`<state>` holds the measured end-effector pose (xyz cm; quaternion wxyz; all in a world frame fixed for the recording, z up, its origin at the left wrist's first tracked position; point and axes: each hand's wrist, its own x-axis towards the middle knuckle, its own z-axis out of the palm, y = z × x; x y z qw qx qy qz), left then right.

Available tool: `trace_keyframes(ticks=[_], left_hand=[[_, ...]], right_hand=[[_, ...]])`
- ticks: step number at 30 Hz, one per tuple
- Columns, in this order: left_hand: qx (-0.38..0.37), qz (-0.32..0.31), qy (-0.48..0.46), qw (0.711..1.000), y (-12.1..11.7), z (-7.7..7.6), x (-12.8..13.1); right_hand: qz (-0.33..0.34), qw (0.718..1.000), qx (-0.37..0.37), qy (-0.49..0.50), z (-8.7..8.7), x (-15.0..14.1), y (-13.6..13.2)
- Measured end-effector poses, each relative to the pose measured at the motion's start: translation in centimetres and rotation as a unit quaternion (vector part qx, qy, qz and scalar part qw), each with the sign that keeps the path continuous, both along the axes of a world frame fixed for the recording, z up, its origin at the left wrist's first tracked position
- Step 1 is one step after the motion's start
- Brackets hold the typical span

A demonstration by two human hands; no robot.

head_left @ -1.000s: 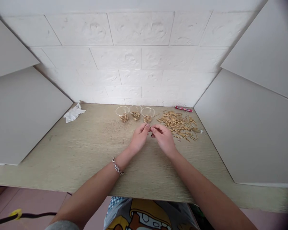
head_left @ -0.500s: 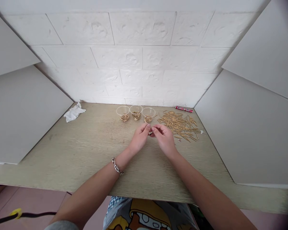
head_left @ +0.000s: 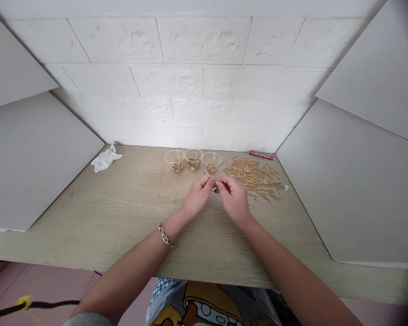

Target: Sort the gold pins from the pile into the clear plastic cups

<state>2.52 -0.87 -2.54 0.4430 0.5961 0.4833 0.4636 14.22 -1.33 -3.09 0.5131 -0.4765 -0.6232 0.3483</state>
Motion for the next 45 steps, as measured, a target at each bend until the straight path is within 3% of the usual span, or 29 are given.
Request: trace_keyframes(ticks=[12, 24, 36, 45], left_hand=[[-0.002, -0.010, -0.029, 1.000, 0.1, -0.6, 0.1], [0.000, -0.019, -0.005, 1.000, 0.0, 0.3, -0.5], [0.014, -0.003, 0.065, 0.998, -0.1, 0.6, -0.6], [0.022, -0.012, 0.052, 0.998, -0.2, 0.7, -0.6]], right_hand=[[-0.014, 1.000, 0.008, -0.005, -0.3, -0.2, -0.2], [0.013, 0.997, -0.022, 0.069, 0.2, 0.3, 0.1], [0.013, 0.998, -0.013, 0.054, 0.0, 0.7, 0.4], [-0.009, 0.999, 0.000, 0.036, 0.4, 0.5, 0.1]])
